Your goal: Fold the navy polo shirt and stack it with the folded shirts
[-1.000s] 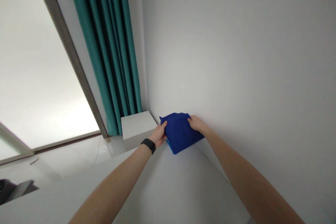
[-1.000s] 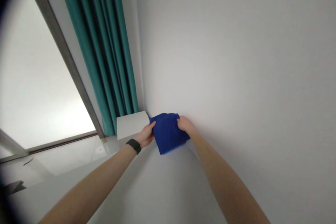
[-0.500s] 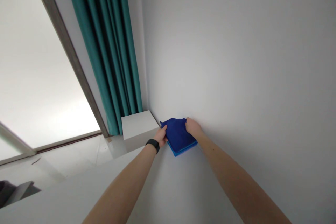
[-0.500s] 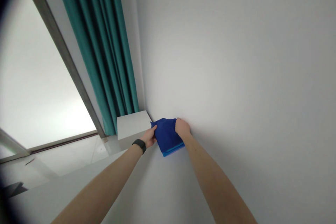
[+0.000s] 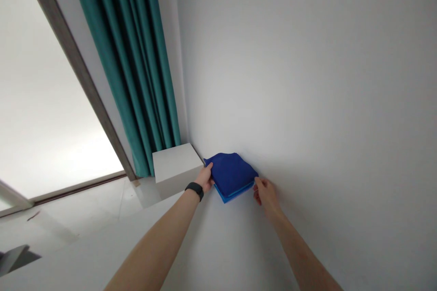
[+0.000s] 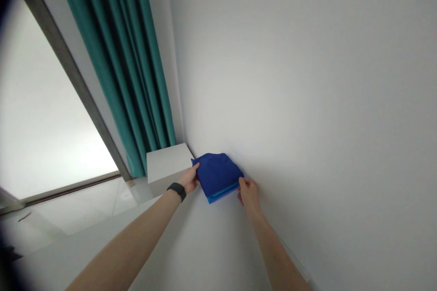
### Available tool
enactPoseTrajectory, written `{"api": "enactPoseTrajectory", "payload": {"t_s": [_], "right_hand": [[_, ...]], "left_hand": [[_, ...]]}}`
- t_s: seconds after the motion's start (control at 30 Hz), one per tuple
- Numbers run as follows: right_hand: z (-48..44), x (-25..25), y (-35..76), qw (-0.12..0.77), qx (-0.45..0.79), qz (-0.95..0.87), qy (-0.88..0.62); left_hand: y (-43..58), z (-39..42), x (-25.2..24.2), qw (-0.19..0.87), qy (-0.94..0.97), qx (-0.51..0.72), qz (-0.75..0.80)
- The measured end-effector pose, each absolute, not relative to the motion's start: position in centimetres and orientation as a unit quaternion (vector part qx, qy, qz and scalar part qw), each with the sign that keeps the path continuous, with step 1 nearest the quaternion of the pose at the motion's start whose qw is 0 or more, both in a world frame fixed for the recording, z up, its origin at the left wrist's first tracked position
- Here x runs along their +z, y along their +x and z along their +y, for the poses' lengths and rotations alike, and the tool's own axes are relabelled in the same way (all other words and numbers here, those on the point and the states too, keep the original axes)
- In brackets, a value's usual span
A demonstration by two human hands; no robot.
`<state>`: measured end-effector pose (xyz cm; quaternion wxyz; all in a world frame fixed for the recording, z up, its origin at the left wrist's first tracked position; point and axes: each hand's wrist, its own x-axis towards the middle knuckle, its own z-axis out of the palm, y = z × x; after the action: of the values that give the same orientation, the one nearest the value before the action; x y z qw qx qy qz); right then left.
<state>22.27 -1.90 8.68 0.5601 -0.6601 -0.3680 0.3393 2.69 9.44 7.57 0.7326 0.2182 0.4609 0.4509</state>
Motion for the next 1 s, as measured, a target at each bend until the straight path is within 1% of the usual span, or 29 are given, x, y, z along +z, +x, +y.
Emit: {"api": "enactPoseTrajectory", "payload": {"t_s": [0.07,0.17,0.33,0.57,0.77,1.0], "right_hand": [[-2.2,7.9,21.7,0.551,0.405,-0.333,-0.649],[-1.4,7.9,21.1,0.552,0.495,-0.267,-0.616],[0.2,8.6,21.0,0.552,0.562,-0.209,-0.580],[0.8,9.4,21.3,0.582,0.567,-0.191,-0.551],[0.7,9.1,21.0,0.550,0.557,-0.168,-0.599],[-0.2,8.5,21.0,0.558,0.504,-0.182,-0.634]], "left_hand": [[2.7,9.5,7.6,0.731,0.220,0.448,0.466],[2.6,9.5,7.6,0.727,0.225,0.445,0.472],[2.6,9.5,7.9,0.723,0.240,0.439,0.477],[2.8,10.0,8.3,0.703,0.274,0.432,0.495],[2.4,10.0,8.4,0.644,0.312,0.423,0.555],[2.2,8.8,9.3,0.621,0.352,0.417,0.563]]}}
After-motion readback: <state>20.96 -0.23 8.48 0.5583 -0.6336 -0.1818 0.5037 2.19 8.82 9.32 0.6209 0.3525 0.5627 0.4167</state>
